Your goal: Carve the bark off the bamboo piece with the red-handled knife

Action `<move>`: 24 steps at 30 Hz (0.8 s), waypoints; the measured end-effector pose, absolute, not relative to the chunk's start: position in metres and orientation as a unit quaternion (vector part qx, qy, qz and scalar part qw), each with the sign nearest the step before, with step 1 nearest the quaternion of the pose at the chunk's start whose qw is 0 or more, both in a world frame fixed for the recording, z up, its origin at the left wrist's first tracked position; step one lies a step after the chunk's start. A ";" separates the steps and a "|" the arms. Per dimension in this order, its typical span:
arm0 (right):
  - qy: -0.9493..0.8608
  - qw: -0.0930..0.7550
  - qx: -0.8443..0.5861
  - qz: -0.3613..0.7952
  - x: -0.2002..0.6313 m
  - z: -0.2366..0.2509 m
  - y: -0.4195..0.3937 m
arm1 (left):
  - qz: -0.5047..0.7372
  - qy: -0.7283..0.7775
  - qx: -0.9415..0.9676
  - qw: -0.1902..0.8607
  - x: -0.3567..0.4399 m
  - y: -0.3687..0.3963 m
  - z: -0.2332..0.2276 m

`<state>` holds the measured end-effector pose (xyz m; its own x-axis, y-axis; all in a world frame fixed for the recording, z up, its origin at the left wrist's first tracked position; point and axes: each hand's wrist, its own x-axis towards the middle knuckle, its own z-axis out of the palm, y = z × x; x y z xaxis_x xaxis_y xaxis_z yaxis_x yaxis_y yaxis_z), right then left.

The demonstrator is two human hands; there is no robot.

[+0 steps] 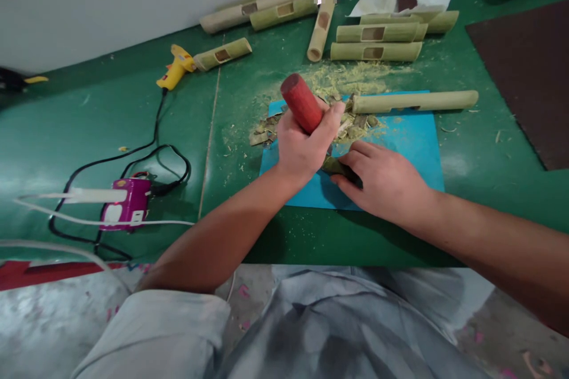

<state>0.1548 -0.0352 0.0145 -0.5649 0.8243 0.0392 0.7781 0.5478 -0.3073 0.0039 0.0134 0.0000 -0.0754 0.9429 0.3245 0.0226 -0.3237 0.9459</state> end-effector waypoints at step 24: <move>-0.886 0.078 -0.449 0.092 0.151 0.013 -0.037 | 0.607 0.449 0.528 0.389 0.004 0.021 -0.005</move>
